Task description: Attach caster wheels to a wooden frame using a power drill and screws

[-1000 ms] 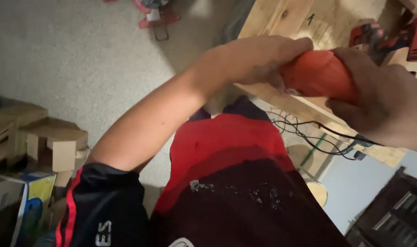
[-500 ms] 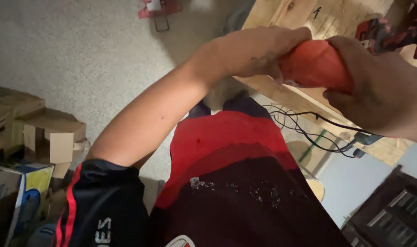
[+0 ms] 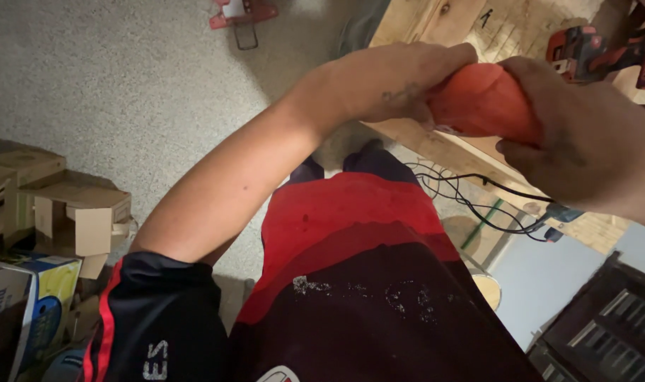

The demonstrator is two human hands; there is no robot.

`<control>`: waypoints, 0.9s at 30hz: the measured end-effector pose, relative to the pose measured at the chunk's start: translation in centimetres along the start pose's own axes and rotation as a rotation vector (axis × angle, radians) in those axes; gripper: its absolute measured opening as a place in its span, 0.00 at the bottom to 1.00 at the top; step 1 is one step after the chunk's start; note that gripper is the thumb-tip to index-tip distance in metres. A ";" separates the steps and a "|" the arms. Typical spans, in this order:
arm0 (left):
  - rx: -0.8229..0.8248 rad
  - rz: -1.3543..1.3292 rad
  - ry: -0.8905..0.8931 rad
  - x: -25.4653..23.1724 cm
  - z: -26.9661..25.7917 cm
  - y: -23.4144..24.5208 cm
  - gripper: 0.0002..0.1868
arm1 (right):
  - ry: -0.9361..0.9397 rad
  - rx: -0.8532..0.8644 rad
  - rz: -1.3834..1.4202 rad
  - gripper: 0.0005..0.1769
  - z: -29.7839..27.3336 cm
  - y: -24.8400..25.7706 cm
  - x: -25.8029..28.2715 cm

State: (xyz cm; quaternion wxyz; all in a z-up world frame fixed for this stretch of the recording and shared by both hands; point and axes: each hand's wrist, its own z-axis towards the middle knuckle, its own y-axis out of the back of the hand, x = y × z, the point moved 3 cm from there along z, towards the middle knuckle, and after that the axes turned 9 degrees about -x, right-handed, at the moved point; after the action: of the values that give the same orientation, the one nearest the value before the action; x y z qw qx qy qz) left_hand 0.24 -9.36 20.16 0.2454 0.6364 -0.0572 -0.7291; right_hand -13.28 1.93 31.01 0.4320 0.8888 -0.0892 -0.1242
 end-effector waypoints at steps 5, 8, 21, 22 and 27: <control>-0.044 0.034 -0.030 -0.6 -0.3 0.2 0.26 | 0.093 -0.154 -0.069 0.45 0.2 -0.8 -1.1; -0.017 0.046 0.002 -0.5 -0.2 0.2 0.27 | 0.186 -0.226 0.027 0.42 0.1 -0.9 -1.1; -0.033 -0.014 -0.004 -0.5 -1.2 0.2 0.19 | 0.098 -0.033 0.020 0.40 0.8 -0.8 0.8; -0.031 -0.008 -0.008 -0.3 -1.1 0.1 0.19 | 0.123 -0.048 -0.013 0.40 1.0 -1.0 0.5; -0.007 0.032 0.031 0.4 -1.2 -0.1 0.23 | 0.008 0.119 0.086 0.36 0.8 0.4 2.6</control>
State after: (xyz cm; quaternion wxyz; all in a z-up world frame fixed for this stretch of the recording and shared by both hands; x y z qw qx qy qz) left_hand 1.30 -9.16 19.55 0.2599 0.6457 -0.0612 -0.7154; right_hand -11.02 0.37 30.51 0.3836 0.9088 -0.1330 -0.0966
